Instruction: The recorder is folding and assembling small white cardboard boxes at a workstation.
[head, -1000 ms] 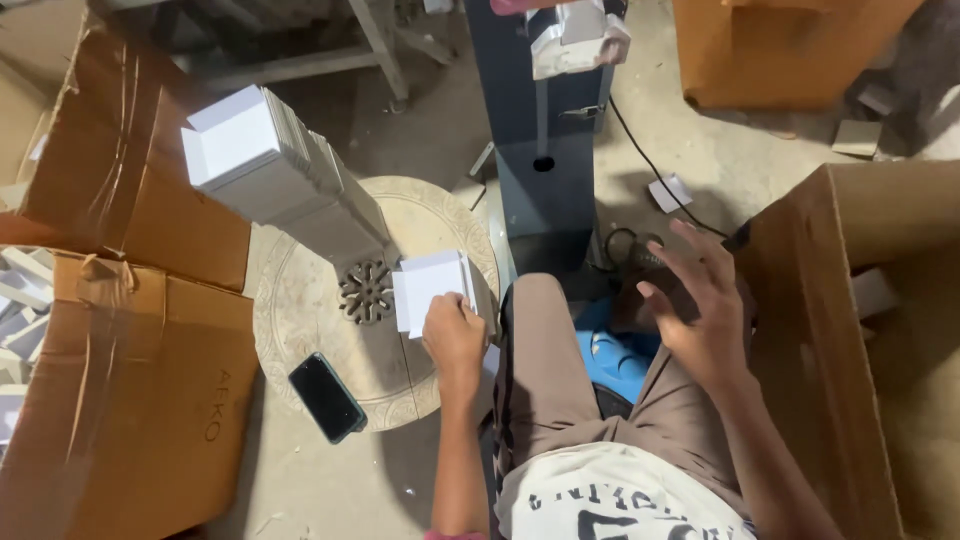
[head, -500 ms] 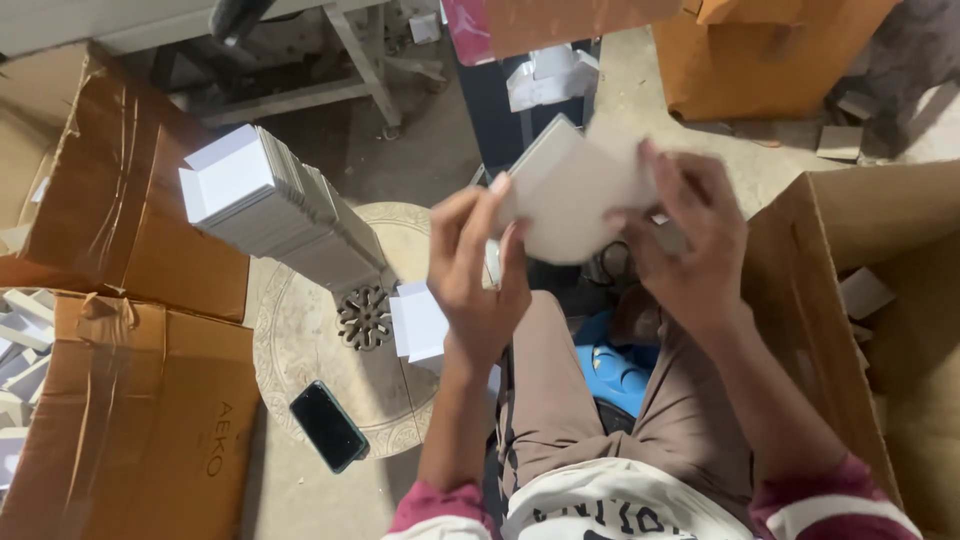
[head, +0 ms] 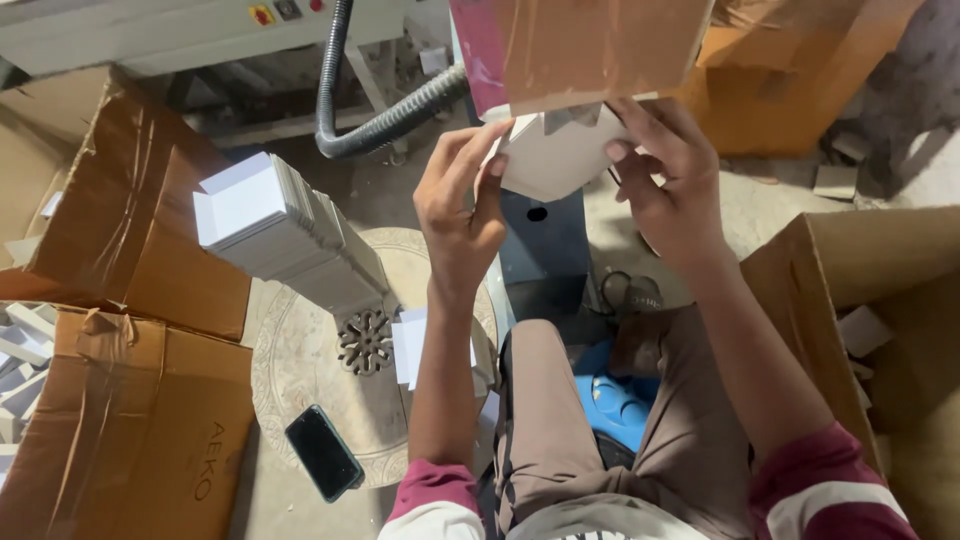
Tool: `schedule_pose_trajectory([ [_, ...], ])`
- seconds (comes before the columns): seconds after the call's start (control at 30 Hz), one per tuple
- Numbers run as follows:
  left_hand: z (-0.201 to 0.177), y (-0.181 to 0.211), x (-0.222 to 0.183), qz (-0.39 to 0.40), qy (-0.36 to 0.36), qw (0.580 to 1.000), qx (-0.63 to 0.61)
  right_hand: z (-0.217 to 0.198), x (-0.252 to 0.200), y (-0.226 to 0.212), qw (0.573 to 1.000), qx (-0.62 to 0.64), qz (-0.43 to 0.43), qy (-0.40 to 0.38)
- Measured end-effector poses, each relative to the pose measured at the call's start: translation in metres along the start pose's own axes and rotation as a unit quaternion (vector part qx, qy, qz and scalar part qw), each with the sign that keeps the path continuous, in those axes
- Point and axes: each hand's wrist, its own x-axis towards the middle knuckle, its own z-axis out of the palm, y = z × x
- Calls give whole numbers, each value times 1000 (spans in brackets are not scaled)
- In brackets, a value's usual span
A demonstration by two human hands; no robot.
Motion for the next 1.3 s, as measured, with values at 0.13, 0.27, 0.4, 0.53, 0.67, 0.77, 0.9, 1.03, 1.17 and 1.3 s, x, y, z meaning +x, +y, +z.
schedule_pose_trajectory([
  [0.13,5,28,7,152,47,967,199,-16,2,-16,972,195,126,-25],
  [0.27,1,70,11,297,15,911,285,-38,6,-66,991,-74,-62,-97],
  [0.4,18,22,-6,98,83,985,113,-19,9,-71,997,-14,-58,58],
  [0.53,12,10,1,51,75,994,59,0,7,-26,976,-178,-116,49],
  [0.67,8,14,6,43,47,995,79,-2,6,-17,997,-45,-65,16],
  [0.77,10,30,7,76,72,980,171,-5,15,-22,997,35,71,-7],
  [0.9,4,58,19,290,76,899,318,-27,14,-41,972,130,194,-21],
  [1.03,8,37,7,172,58,971,157,-25,15,-80,998,-32,-56,-15],
  [1.17,7,15,2,32,73,995,67,0,16,-31,953,-265,-138,51],
  [1.3,2,14,1,35,48,995,74,3,7,-14,986,-138,-89,25],
])
